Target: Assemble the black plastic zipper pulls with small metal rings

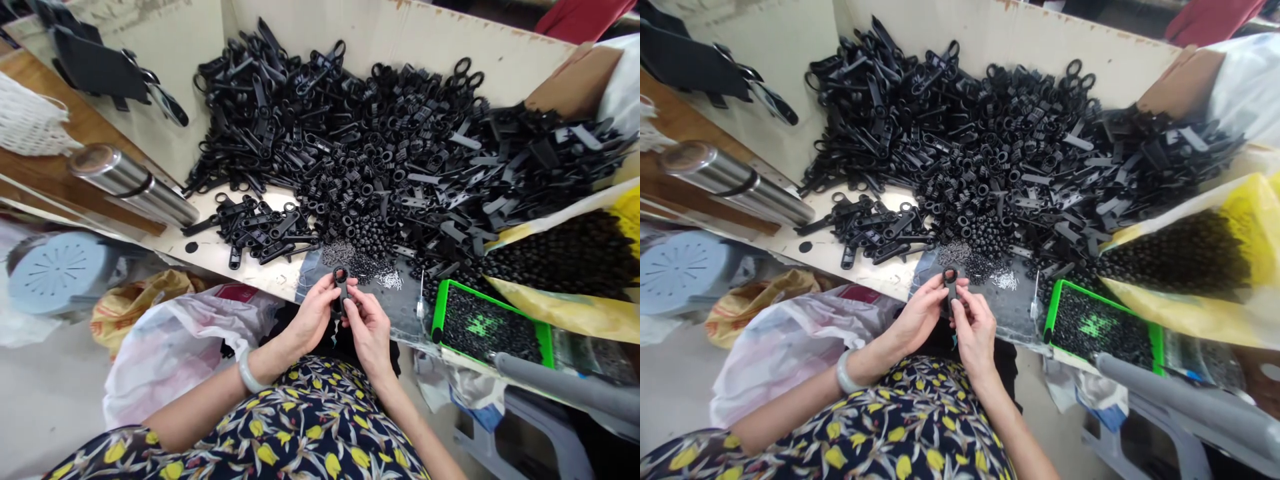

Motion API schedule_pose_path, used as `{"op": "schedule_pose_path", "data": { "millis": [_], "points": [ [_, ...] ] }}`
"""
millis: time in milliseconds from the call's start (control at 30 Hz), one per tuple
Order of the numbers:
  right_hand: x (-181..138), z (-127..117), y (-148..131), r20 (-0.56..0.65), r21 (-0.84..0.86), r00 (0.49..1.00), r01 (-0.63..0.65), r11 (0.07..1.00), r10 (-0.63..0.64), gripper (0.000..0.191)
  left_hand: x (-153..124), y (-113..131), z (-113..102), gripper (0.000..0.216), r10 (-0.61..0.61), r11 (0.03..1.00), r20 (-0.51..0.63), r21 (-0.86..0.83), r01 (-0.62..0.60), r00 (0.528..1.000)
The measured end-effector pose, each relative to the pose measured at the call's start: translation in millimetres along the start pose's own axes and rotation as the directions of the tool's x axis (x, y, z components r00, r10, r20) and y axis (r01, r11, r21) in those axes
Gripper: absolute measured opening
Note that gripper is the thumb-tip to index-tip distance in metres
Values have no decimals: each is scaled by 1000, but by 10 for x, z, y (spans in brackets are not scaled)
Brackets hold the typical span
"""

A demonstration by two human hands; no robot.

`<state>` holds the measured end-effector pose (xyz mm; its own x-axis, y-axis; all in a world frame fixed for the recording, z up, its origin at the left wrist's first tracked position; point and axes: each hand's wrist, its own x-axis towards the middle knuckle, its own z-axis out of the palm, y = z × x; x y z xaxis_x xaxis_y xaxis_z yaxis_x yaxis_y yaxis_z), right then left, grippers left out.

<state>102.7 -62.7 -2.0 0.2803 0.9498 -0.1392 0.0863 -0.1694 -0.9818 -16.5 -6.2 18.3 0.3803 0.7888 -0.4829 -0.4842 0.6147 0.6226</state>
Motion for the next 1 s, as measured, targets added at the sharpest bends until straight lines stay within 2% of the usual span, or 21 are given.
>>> {"op": "schedule_pose_path", "data": {
  "millis": [133, 233, 400, 633, 833, 900, 1000],
  "points": [
    [-8, 13, 18, -8, 2, 1000, 1, 1000, -1, 33, -2, -35, -13, 38, 7, 1000, 18, -6, -7, 1000],
    [-13, 35, 32, -14, 41, 1000, -28, 999, 28, 37, 14, -69, -24, 35, 66, 998, 21, 13, -66, 998],
    [-37, 93, 19, -64, 104, 997, -46, 994, 53, 36, 54, -131, -39, 37, 125, 988, -45, 101, -120, 991],
    [-74, 137, 83, -97, 74, 995, -4, 997, 11, 32, 36, -146, -50, 30, 207, 954, -43, 233, -192, 977],
    [-111, 137, 72, -89, -25, 994, 56, 998, -58, 34, 55, -147, -44, 31, 241, 954, -70, 200, -223, 968],
    [-134, 120, 90, -72, -16, 997, 32, 999, -33, 40, 67, -110, -45, 31, 234, 961, -96, 176, -215, 967],
    [-139, 85, 152, -73, 91, 993, -87, 992, 94, 43, 69, -22, -45, 32, 210, 971, -118, 144, -192, 971]
  ]
}}
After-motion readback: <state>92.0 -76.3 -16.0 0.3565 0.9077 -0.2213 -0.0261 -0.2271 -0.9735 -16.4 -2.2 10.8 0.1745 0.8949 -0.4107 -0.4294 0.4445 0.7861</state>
